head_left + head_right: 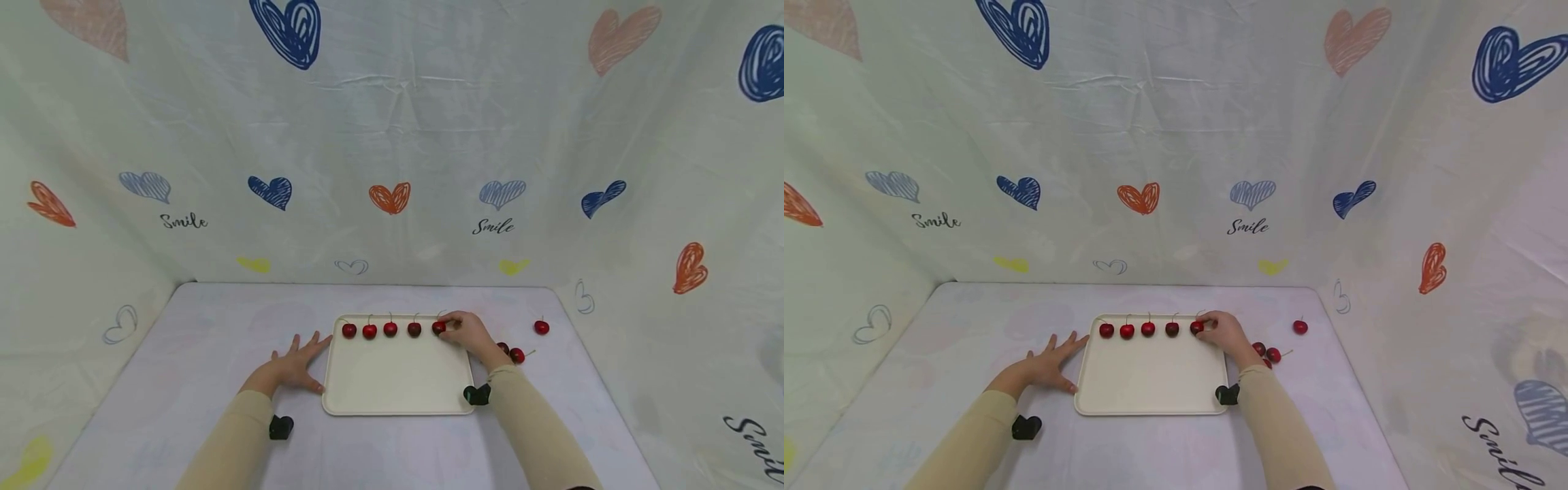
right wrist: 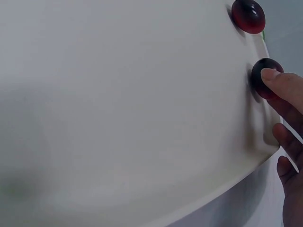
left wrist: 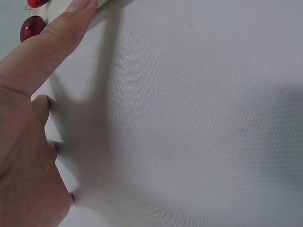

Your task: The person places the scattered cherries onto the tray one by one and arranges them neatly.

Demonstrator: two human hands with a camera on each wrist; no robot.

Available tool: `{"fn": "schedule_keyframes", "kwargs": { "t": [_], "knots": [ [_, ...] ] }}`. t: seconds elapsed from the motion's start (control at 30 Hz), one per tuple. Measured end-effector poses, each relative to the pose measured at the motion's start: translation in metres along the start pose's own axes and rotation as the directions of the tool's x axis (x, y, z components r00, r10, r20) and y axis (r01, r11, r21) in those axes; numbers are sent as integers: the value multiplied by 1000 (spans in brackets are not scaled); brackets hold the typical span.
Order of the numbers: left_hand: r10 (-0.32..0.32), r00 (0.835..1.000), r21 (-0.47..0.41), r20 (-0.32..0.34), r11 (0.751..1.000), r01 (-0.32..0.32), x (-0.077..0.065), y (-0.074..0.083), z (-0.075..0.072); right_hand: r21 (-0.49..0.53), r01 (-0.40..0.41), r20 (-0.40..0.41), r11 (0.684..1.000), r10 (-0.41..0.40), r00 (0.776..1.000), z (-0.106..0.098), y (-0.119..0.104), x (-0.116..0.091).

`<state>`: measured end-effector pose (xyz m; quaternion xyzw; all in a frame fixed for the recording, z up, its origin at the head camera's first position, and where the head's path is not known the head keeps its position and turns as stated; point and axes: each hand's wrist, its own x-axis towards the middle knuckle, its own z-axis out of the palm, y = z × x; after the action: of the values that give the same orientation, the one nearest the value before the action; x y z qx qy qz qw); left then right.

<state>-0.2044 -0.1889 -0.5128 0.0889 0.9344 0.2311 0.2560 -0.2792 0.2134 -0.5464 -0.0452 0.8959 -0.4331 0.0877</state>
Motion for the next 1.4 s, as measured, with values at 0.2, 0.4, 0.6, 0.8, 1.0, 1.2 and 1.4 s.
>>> {"fn": "schedule_keyframes", "kwargs": {
  "t": [0.2,0.4,0.6,0.8,1.0,1.2,1.4],
  "knots": [
    [-4,1000,-1,-2,1000,4,-2,1,0,-2,1,7,1000,-1,1000,1,2,2],
    [-3,1000,3,-1,1000,3,-3,1,-1,-29,21,5,999,-20,1000,2,3,2],
    [6,1000,3,-1,1000,-6,-1,0,-1,-29,16,6,999,-16,1000,-3,-3,-2],
    [9,1000,-1,-3,1000,-9,1,-3,1,-57,15,54,998,-12,998,-14,-11,-9],
    [0,1000,0,2,1000,0,2,-2,2,-105,58,156,993,-41,987,-33,-13,-18],
    [1,1000,2,-2,1000,-1,0,-1,2,-93,50,196,994,-31,980,-49,-10,-29],
    [11,1000,-7,-4,1000,-11,-1,-1,1,-115,39,183,993,-18,983,-62,-3,-43]
  ]
}}
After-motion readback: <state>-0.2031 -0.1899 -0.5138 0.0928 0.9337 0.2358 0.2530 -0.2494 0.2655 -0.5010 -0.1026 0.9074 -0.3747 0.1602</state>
